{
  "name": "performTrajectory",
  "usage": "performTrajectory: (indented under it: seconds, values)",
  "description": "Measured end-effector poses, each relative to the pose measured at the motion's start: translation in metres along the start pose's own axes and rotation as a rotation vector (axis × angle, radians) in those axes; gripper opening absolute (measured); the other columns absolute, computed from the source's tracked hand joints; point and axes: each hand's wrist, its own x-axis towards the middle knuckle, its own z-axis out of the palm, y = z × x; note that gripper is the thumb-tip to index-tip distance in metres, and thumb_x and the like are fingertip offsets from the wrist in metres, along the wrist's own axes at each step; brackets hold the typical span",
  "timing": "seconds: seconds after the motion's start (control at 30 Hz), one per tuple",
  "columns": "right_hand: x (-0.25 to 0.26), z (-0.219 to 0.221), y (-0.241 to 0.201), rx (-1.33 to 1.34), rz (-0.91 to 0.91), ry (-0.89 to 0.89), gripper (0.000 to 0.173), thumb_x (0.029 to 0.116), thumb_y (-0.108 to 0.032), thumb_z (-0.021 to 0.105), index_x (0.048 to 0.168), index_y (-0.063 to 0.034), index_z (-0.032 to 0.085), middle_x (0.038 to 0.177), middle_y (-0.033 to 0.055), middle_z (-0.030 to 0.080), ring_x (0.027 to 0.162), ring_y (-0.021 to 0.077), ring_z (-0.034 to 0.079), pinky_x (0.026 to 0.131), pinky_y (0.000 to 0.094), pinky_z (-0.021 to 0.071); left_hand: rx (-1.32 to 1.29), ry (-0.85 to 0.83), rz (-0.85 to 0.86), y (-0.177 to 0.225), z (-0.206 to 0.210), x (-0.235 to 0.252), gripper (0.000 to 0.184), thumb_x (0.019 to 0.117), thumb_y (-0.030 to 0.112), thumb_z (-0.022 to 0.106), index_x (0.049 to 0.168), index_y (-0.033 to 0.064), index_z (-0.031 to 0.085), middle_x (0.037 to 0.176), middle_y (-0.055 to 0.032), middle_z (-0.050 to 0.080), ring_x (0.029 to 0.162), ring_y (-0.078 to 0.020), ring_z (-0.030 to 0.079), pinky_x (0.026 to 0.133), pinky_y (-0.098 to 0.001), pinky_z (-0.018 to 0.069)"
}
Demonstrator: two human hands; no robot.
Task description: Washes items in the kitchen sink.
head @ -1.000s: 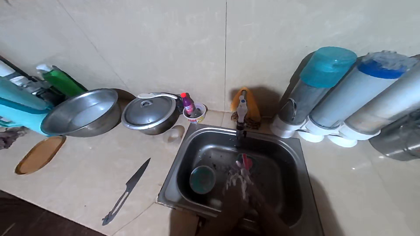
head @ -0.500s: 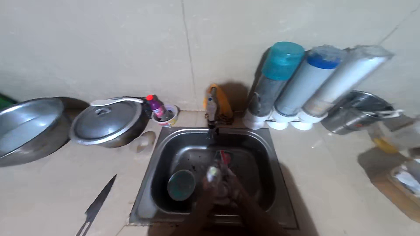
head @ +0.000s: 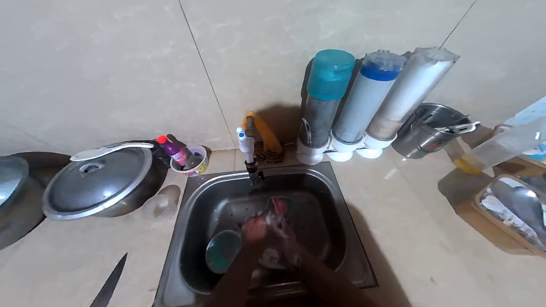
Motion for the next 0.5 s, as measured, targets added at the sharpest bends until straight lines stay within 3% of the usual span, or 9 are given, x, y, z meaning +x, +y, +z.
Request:
performTrajectory:
  seconds: [0.07,0.13,0.2,0.23,0.3,0.33,0.37,0.43,0.5]
  values:
    - [0.000,0.003,-0.002,-0.121,-0.009,-0.034,0.025,0.1093,-0.020,0.039,0.120,-0.0074,0.058,0.096,-0.0031,0.070,0.088,0.0057,0.067,0.082,0.0267,0.0575,0.008,0.068,-0.005,-0.009,-0.003,0.001,0.046,0.1016,0.035,0.059,0.139,0.0078,0.062,0.125,-0.0277,0.067,0.118,-0.0481,0.063,0.096,-0.0654,0.0481]
    - [0.003,0.002,-0.006,-0.276,-0.067,-0.027,0.018,0.1037,-0.008,0.048,0.114,-0.0026,0.062,0.092,-0.0029,0.069,0.084,0.0038,0.066,0.080,0.0248,0.0568,-0.255,0.281,0.022,-0.024,0.005,0.007,0.040,0.1023,0.030,0.060,0.126,-0.0016,0.068,0.116,-0.0284,0.070,0.110,-0.0448,0.068,0.097,-0.0624,0.0503]
    - [0.008,0.000,-0.010,-0.425,-0.086,0.035,0.023,0.1013,-0.004,0.054,0.120,0.0070,0.061,0.098,0.0046,0.067,0.087,0.0044,0.063,0.083,0.0241,0.0545,-0.787,0.452,0.024,-0.035,0.014,0.013,0.026,0.1038,0.012,0.056,0.115,-0.0090,0.067,0.094,-0.0159,0.070,0.082,-0.0202,0.066,0.081,-0.0362,0.0556]
    - [0.009,-0.001,-0.012,-0.470,-0.086,0.065,0.024,0.1012,-0.005,0.055,0.120,0.0081,0.061,0.100,0.0065,0.067,0.087,0.0044,0.062,0.083,0.0236,0.0540,-1.155,0.444,0.022,-0.039,0.017,0.014,0.024,0.1078,0.007,0.043,0.111,-0.0063,0.063,0.083,-0.0061,0.064,0.071,-0.0093,0.062,0.070,-0.0249,0.0550]
    - [0.009,0.002,-0.014,-0.527,-0.121,0.150,0.022,0.1023,-0.007,0.055,0.117,0.0080,0.062,0.097,0.0063,0.066,0.085,0.0019,0.061,0.081,0.0204,0.0527,-1.925,0.198,0.146,-0.044,0.018,0.010,0.051,0.1123,0.036,0.024,0.092,0.0099,0.063,0.079,-0.0030,0.071,0.074,-0.0138,0.071,0.069,-0.0298,0.0612]
    - [0.009,0.002,-0.013,-0.559,-0.136,0.196,0.024,0.1025,-0.006,0.054,0.120,0.0091,0.062,0.103,0.0096,0.066,0.090,0.0039,0.061,0.085,0.0212,0.0520,-2.144,0.034,0.232,-0.045,0.020,0.006,0.054,0.1071,0.052,0.036,0.092,0.0121,0.070,0.088,-0.0069,0.075,0.085,-0.0196,0.074,0.077,-0.0348,0.0629]
    - [0.007,0.004,-0.015,-0.601,-0.134,0.243,0.030,0.1023,-0.005,0.054,0.126,0.0113,0.060,0.114,0.0167,0.067,0.101,0.0094,0.062,0.094,0.0246,0.0504,-2.183,-0.031,0.290,-0.042,0.022,0.003,0.049,0.1027,0.054,0.047,0.096,0.0128,0.073,0.097,-0.0081,0.076,0.094,-0.0206,0.074,0.082,-0.0347,0.0619]
    - [0.004,0.009,-0.019,-0.656,-0.043,0.302,0.037,0.1043,-0.005,0.050,0.137,0.0116,0.053,0.131,0.0237,0.061,0.118,0.0188,0.060,0.106,0.0315,0.0453,-1.918,0.142,0.255,-0.028,0.025,-0.007,0.038,0.1092,0.032,0.034,0.107,0.0113,0.065,0.099,-0.0033,0.075,0.090,-0.0121,0.072,0.077,-0.0260,0.0610]
    - [0.001,0.013,-0.017,-0.640,0.028,0.276,0.036,0.1060,-0.008,0.048,0.138,0.0090,0.052,0.125,0.0183,0.063,0.108,0.0139,0.061,0.098,0.0287,0.0492,-1.558,0.339,0.165,-0.014,0.027,-0.013,0.028,0.1074,0.011,0.034,0.113,-0.0008,0.059,0.084,0.0035,0.066,0.074,-0.0027,0.064,0.070,-0.0207,0.0566]
